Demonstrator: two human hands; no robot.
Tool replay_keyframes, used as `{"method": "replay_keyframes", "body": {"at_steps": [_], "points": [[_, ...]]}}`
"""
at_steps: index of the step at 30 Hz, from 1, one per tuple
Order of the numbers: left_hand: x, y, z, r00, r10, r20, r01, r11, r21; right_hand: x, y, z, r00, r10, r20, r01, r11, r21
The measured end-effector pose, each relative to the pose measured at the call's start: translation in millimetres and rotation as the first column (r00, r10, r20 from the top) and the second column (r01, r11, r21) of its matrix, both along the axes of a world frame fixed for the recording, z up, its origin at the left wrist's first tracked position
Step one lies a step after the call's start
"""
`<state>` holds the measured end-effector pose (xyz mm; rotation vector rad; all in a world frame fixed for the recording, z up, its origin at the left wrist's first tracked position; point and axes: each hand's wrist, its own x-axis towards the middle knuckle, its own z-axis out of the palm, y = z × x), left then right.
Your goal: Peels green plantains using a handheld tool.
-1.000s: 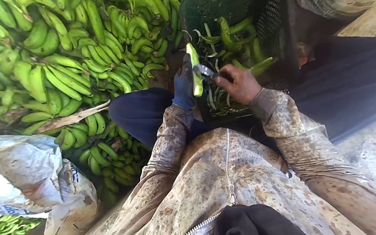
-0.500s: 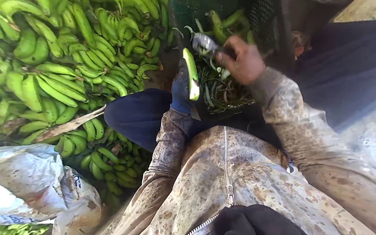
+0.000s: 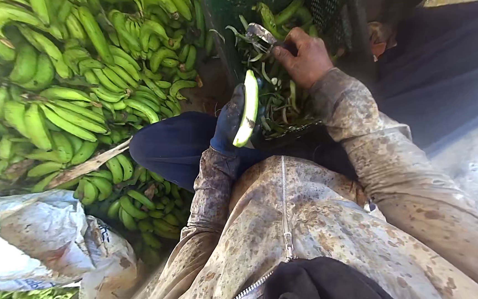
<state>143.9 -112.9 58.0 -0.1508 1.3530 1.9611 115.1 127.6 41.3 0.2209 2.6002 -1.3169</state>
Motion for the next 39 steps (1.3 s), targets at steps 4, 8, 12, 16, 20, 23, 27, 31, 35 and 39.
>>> {"method": "replay_keyframes", "body": {"at_steps": [4, 8, 12, 16, 20, 23, 27, 31, 35, 39], "points": [[-22, 9, -8, 0.905, 0.354, -0.236, -0.4, 0.898, -0.185, 23, -22, 8, 0.989, 0.105, -0.107, -0.111, 0.992, -0.052], [-44, 22, -12, 0.614, 0.547, -0.57, -0.766, 0.586, -0.262, 52, -51, 2, 0.934, 0.276, -0.227, -0.311, 0.941, -0.135], [-45, 21, -15, 0.706, 0.507, -0.495, -0.671, 0.703, -0.236, 43, -52, -5, 0.935, 0.298, -0.194, -0.325, 0.937, -0.125], [-20, 17, 0, 0.989, -0.044, -0.139, 0.022, 0.988, -0.155, 4, -27, -10, 0.99, 0.143, -0.011, -0.144, 0.986, -0.083], [-16, 25, -8, 0.99, -0.005, -0.141, -0.024, 0.978, -0.205, -3, -5, -9, 0.998, 0.045, 0.034, -0.045, 0.999, -0.018], [-35, 31, -11, 0.834, 0.334, -0.438, -0.539, 0.663, -0.52, 18, -20, 0, 0.996, 0.087, -0.018, -0.088, 0.995, -0.055], [-50, 24, -15, 0.763, 0.414, -0.496, -0.635, 0.62, -0.46, 43, -46, -5, 0.966, 0.255, -0.037, -0.258, 0.955, -0.149], [-39, 26, -24, 0.844, 0.409, -0.347, -0.499, 0.836, -0.228, 33, -40, -5, 0.947, 0.319, 0.031, -0.309, 0.936, -0.17], [-40, 27, -23, 0.85, 0.433, -0.299, -0.501, 0.839, -0.21, 41, -42, -4, 0.952, 0.304, 0.016, -0.296, 0.936, -0.188], [-28, 18, -27, 0.947, 0.168, -0.273, -0.229, 0.951, -0.208, 28, -36, -10, 0.973, 0.223, 0.062, -0.21, 0.964, -0.166]]}}
